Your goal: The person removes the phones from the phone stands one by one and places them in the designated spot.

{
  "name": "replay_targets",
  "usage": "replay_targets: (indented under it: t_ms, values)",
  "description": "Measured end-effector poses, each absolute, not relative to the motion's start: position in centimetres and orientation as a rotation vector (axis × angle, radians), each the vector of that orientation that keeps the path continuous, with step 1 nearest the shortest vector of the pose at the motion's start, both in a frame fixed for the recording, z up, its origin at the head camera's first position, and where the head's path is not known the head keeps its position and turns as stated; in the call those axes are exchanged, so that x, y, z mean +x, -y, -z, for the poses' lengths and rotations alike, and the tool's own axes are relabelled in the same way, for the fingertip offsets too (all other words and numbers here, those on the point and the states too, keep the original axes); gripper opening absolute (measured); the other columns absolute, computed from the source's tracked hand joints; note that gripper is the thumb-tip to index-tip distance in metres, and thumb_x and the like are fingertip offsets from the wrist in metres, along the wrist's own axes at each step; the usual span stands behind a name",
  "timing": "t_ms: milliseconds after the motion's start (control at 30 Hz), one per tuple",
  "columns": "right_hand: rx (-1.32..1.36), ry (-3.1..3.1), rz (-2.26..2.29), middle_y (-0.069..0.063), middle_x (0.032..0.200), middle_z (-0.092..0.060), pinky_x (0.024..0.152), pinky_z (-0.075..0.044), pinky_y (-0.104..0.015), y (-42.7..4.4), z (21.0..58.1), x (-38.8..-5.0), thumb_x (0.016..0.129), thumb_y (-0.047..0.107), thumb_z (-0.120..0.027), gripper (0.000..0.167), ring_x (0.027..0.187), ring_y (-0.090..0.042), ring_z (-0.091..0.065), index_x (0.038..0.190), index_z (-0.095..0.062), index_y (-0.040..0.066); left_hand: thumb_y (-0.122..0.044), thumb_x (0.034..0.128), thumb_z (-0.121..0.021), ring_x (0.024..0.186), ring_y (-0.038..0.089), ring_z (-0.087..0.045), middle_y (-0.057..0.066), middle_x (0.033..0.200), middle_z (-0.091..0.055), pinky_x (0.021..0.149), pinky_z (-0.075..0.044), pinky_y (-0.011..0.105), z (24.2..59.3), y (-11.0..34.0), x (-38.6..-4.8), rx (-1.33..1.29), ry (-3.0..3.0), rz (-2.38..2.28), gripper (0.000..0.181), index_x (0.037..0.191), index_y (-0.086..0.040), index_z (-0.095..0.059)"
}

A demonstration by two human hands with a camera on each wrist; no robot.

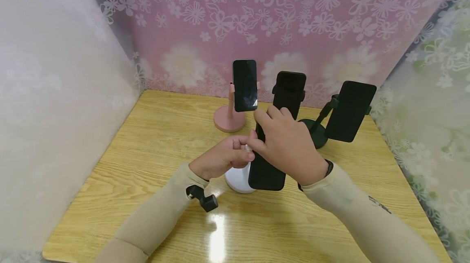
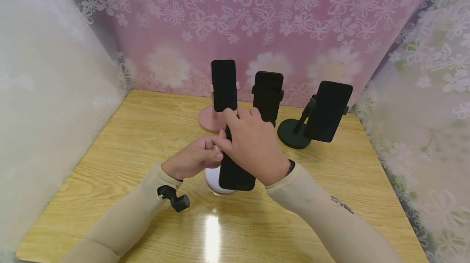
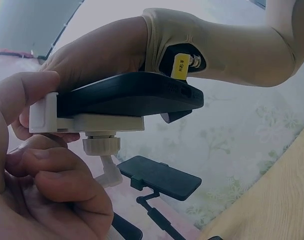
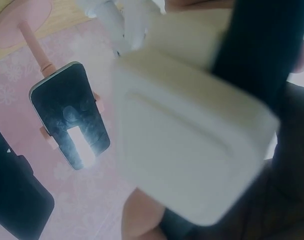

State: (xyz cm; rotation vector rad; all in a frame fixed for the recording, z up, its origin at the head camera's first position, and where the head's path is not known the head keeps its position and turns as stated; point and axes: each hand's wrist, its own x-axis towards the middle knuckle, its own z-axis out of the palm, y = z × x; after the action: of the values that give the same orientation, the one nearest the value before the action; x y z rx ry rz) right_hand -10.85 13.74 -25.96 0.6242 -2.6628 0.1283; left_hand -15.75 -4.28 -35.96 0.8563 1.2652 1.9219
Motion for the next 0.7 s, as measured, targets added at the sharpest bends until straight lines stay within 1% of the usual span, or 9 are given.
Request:
replay_targets:
  t_ms: [167,300,400,700]
  values:
    - [0.628,2.674,-0.132,-0.005,0.087,-0.051,0.042,-0.033,-0.033,-13.83,25.86,-10.71,0.097,0.035,-0.063,0.028,0.070,-0.026,-0.041,0.104,-0.061,0.008,-0.052,0.0799,-0.087,0.052,0.013,-0.024,-0.005,0.056,-0.030,0.057,-0.021,0.031,36.08,4.34,-15.78,0.858,-1.270,-1.905,0.048,0.108,-0.019,-0.066]
    - [0.635,2.664,-0.140,-0.005,0.085,-0.050,0.041,-0.032,-0.033,-13.93,25.78,-10.63,0.096,0.032,-0.062,0.025,0.069,-0.025,-0.040,0.102,-0.059,0.008,-0.051,0.0800,-0.087,0.052,0.014,-0.023,-0.004,0.055,-0.029,0.059,-0.018,0.035,36.13,4.38,-15.80,0.859,-1.267,-1.899,0.050,0.112,-0.019,-0.067]
    - [0.641,2.657,-0.146,-0.005,0.083,-0.049,0.042,-0.031,-0.032,-13.99,25.77,-10.62,0.096,0.031,-0.062,0.023,0.068,-0.025,-0.040,0.100,-0.058,0.008,-0.052,0.0809,-0.086,0.052,0.013,-0.024,-0.004,0.056,-0.030,0.059,-0.018,0.035,36.16,4.39,-15.80,0.866,-1.259,-1.898,0.051,0.113,-0.019,-0.066]
    - [0.680,2.636,-0.153,-0.004,0.079,-0.044,0.041,-0.029,-0.030,-14.27,25.95,-10.70,0.094,0.030,-0.062,0.022,0.068,-0.025,-0.039,0.097,-0.056,0.010,-0.051,0.0814,-0.086,0.052,0.013,-0.025,-0.005,0.057,-0.031,0.056,-0.023,0.028,36.03,4.40,-15.67,0.875,-1.271,-1.883,0.049,0.109,-0.018,-0.065]
